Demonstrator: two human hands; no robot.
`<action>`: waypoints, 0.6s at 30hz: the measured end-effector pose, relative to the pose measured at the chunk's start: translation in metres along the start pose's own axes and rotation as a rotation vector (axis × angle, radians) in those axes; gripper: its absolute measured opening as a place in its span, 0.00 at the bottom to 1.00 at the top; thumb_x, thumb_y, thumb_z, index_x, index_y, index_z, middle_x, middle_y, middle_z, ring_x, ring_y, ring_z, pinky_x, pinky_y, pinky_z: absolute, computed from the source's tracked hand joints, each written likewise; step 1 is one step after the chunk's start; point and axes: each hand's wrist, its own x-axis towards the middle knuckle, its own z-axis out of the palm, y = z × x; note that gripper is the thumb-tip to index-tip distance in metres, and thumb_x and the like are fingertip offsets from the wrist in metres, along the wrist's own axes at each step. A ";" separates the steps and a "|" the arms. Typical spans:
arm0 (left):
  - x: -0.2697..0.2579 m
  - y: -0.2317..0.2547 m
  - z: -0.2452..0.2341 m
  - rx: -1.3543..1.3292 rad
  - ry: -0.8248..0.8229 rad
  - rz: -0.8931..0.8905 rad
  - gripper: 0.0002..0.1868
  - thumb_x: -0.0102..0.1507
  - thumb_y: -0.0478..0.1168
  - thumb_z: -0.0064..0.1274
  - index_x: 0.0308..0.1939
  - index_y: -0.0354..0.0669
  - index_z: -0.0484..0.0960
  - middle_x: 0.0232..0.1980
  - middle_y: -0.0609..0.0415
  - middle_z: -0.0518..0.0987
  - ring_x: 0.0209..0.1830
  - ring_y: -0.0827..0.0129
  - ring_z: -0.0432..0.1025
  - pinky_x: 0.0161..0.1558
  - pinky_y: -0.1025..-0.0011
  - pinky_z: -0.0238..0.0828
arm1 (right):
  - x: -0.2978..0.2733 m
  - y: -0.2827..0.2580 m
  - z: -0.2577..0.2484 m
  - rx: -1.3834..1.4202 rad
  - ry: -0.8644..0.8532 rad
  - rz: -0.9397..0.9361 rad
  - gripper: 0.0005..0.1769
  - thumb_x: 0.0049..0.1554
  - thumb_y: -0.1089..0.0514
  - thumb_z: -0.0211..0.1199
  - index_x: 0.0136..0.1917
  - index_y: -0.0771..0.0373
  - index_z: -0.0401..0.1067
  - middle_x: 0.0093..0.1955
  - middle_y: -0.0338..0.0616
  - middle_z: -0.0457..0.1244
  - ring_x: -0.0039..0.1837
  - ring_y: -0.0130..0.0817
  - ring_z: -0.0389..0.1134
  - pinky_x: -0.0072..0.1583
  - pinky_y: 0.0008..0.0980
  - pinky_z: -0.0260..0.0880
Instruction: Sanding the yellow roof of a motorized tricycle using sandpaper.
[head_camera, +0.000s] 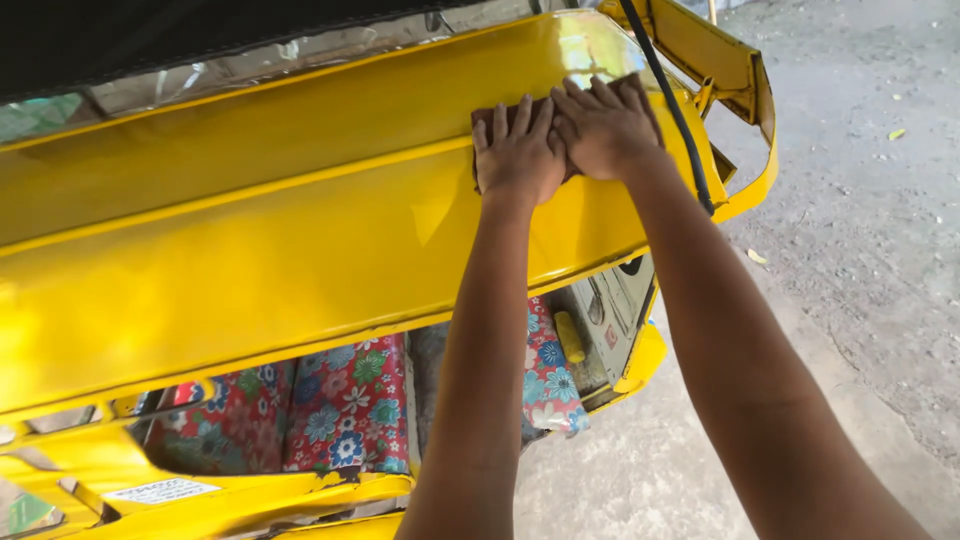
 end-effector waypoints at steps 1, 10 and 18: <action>-0.009 -0.005 0.001 0.000 0.008 0.000 0.33 0.69 0.55 0.28 0.80 0.68 0.53 0.84 0.62 0.48 0.83 0.55 0.42 0.78 0.44 0.28 | -0.007 -0.010 -0.001 -0.003 0.007 -0.003 0.35 0.65 0.41 0.40 0.81 0.51 0.52 0.84 0.39 0.45 0.83 0.48 0.40 0.77 0.54 0.33; -0.119 -0.090 -0.009 0.065 0.185 -0.018 0.30 0.70 0.56 0.30 0.78 0.67 0.59 0.84 0.61 0.50 0.85 0.55 0.40 0.79 0.43 0.27 | -0.062 -0.131 0.009 0.034 0.022 -0.069 0.36 0.65 0.41 0.40 0.82 0.53 0.51 0.86 0.42 0.43 0.84 0.50 0.39 0.78 0.58 0.33; -0.184 -0.129 -0.017 0.002 0.212 0.049 0.31 0.69 0.56 0.35 0.79 0.68 0.59 0.85 0.62 0.49 0.84 0.55 0.40 0.79 0.46 0.30 | -0.110 -0.193 0.012 0.003 0.061 -0.043 0.36 0.66 0.43 0.40 0.83 0.54 0.49 0.87 0.42 0.41 0.85 0.51 0.38 0.79 0.60 0.32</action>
